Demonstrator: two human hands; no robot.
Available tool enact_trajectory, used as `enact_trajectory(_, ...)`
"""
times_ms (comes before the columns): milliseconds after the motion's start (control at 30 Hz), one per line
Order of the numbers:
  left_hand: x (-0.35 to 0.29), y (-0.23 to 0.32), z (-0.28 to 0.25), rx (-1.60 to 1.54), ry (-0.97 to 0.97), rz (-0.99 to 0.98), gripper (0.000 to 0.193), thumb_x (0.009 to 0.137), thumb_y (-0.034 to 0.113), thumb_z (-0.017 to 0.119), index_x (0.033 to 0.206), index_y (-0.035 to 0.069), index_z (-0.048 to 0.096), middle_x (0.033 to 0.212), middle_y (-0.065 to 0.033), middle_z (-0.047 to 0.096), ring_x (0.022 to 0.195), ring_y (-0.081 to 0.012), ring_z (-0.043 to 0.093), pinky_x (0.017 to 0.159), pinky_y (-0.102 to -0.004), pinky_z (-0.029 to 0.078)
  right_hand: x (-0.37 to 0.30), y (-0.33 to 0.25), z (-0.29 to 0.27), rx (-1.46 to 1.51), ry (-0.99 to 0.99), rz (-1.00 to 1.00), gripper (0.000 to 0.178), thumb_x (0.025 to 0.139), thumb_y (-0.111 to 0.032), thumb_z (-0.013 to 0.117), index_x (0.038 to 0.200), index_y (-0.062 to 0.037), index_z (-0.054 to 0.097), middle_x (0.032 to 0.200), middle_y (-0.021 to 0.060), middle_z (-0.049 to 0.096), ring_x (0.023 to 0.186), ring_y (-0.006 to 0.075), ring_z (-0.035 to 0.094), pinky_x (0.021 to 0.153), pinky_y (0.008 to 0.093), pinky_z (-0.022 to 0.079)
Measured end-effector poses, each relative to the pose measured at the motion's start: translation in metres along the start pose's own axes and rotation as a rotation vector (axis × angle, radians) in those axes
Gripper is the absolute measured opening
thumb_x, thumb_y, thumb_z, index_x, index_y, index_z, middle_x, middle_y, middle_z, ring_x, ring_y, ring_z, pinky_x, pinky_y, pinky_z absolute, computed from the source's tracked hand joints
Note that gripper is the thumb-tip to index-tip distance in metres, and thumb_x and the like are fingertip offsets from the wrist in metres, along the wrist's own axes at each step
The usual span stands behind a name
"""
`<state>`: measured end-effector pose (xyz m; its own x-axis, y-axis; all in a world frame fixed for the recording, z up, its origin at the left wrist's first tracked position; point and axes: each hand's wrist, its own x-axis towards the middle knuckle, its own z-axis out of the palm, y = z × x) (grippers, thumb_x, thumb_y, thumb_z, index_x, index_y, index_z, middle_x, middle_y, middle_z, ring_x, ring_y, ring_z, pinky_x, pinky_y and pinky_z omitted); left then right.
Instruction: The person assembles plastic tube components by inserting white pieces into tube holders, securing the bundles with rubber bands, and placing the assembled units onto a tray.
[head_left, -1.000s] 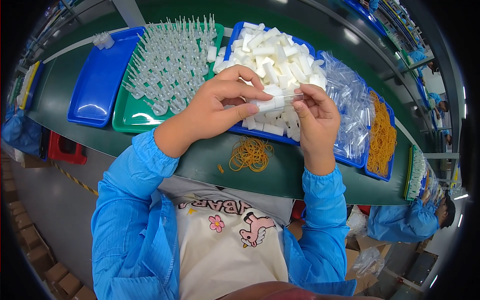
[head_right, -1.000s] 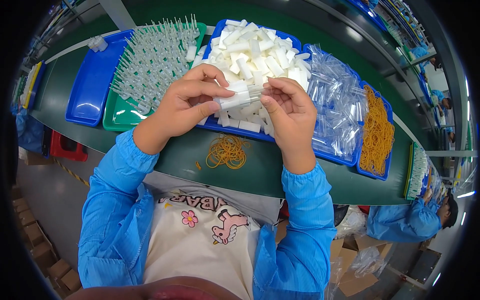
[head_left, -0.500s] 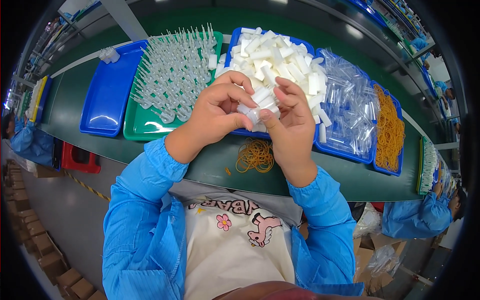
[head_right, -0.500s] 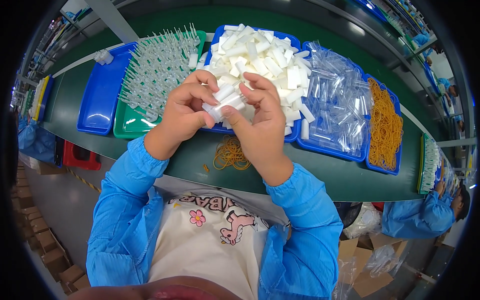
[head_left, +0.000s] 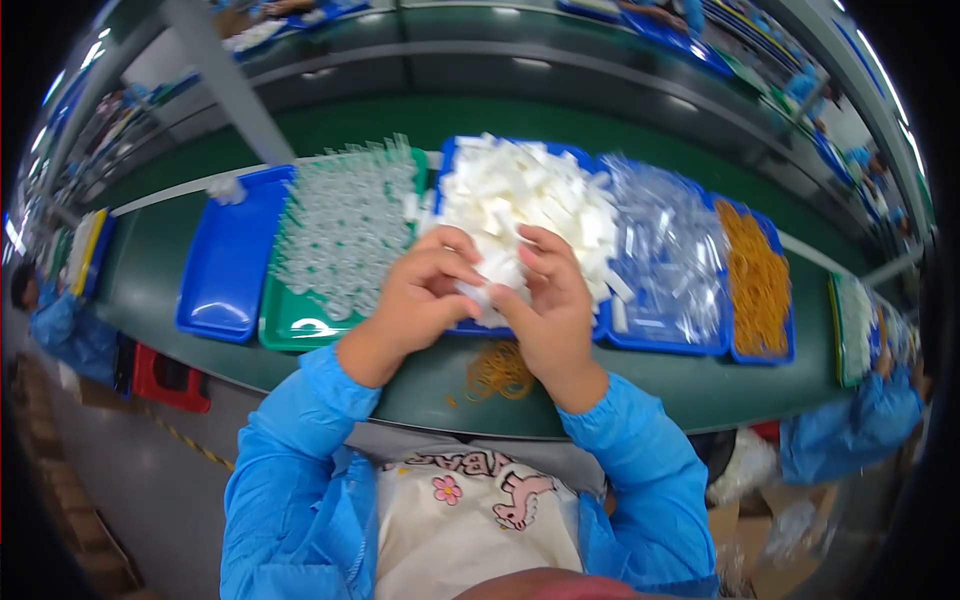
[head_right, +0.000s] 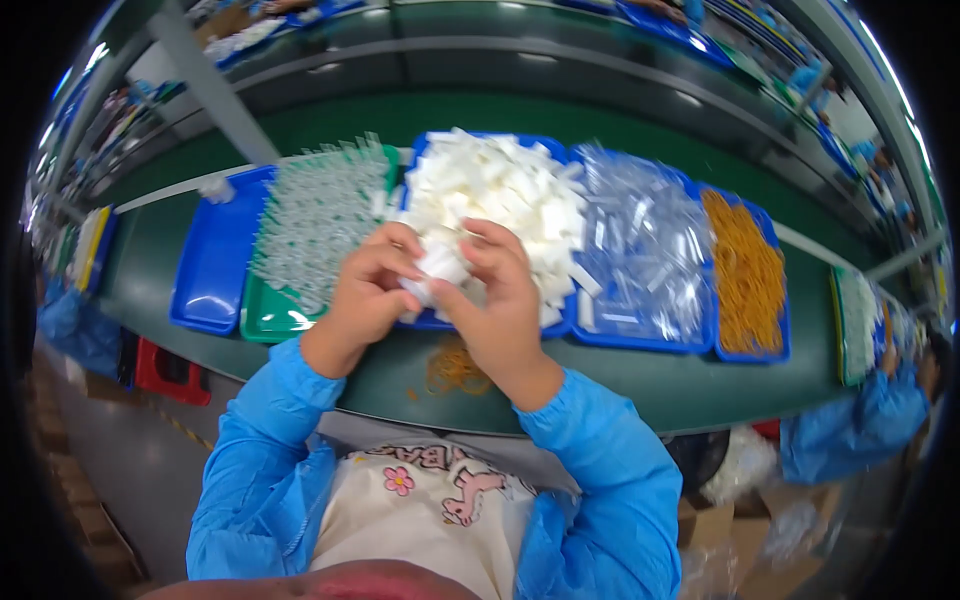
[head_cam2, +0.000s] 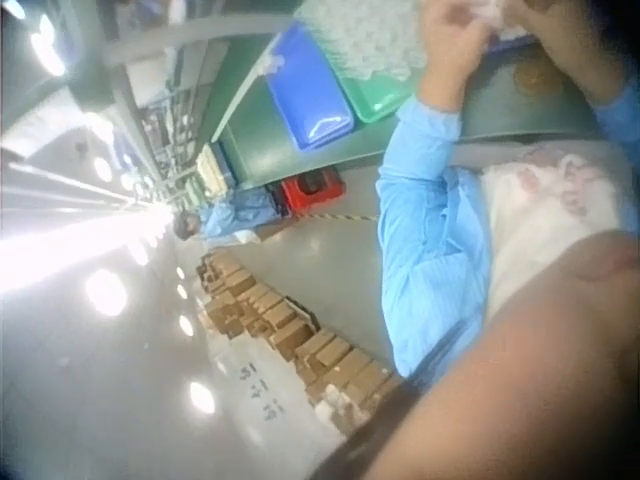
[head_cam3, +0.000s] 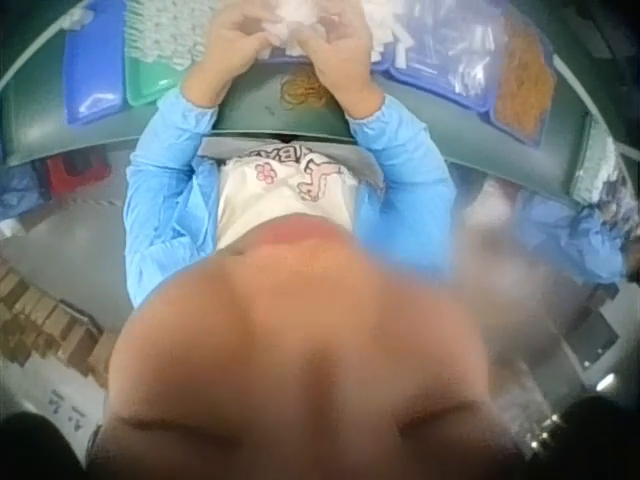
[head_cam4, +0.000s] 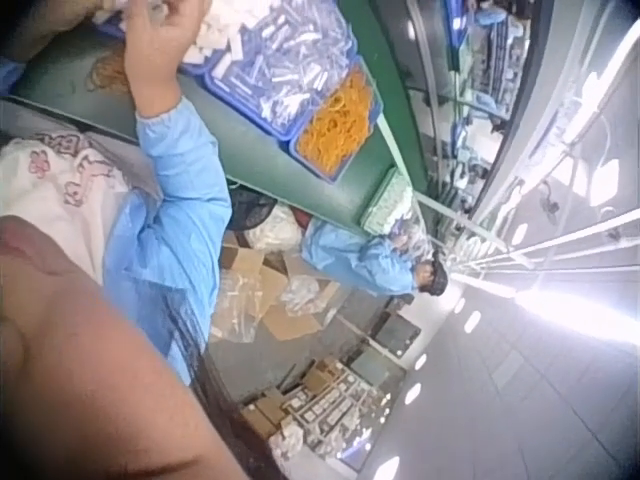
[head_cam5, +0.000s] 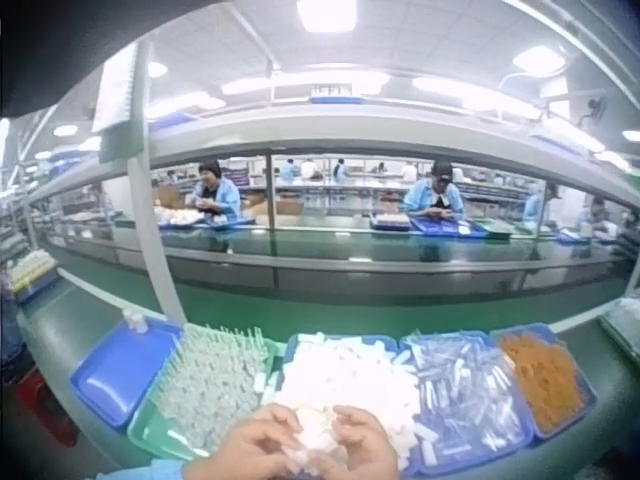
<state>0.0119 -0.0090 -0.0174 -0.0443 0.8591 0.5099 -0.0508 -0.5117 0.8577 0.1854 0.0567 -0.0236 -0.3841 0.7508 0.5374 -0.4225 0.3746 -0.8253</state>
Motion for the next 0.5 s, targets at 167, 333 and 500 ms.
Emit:
enact_trajectory(167,-0.002,-0.015,0.007,-0.114,0.004,-0.007,0.026,0.073,-0.005,0.08,0.094,0.002,0.066,0.116,-0.0076,0.05,0.1,-0.0133,0.058,0.08,-0.0269,0.055,-0.008,0.003,-0.002,0.052,-0.001,0.023,0.041,0.082,0.007,0.072,0.116,-0.0041,0.05,0.139,0.0172,0.044,0.125,0.0251,0.05,0.101,0.036,0.045)
enact_trajectory(333,-0.004,-0.011,0.009,-0.131,0.028,-0.058,0.024,0.076,-0.007,0.077,0.096,0.001,0.067,0.12,-0.0085,0.05,0.098,-0.0126,0.061,0.076,-0.0247,0.057,0.0,-0.008,-0.008,-0.107,-0.065,-0.059,0.045,0.084,0.005,0.07,0.124,-0.0029,0.051,0.143,0.0179,0.046,0.127,0.0262,0.05,0.106,0.0396,0.042)
enact_trajectory(500,0.004,-0.012,0.006,-0.2,0.128,-0.02,0.032,0.08,-0.009,0.071,0.11,0.0,0.064,0.125,-0.0097,0.05,0.112,-0.0175,0.058,0.088,-0.0302,0.056,0.044,-0.044,-0.062,-0.863,0.059,-0.236,0.066,0.084,-0.008,0.07,0.144,-0.0037,0.044,0.137,0.0143,0.054,0.125,0.0314,0.052,0.105,0.043,0.04)
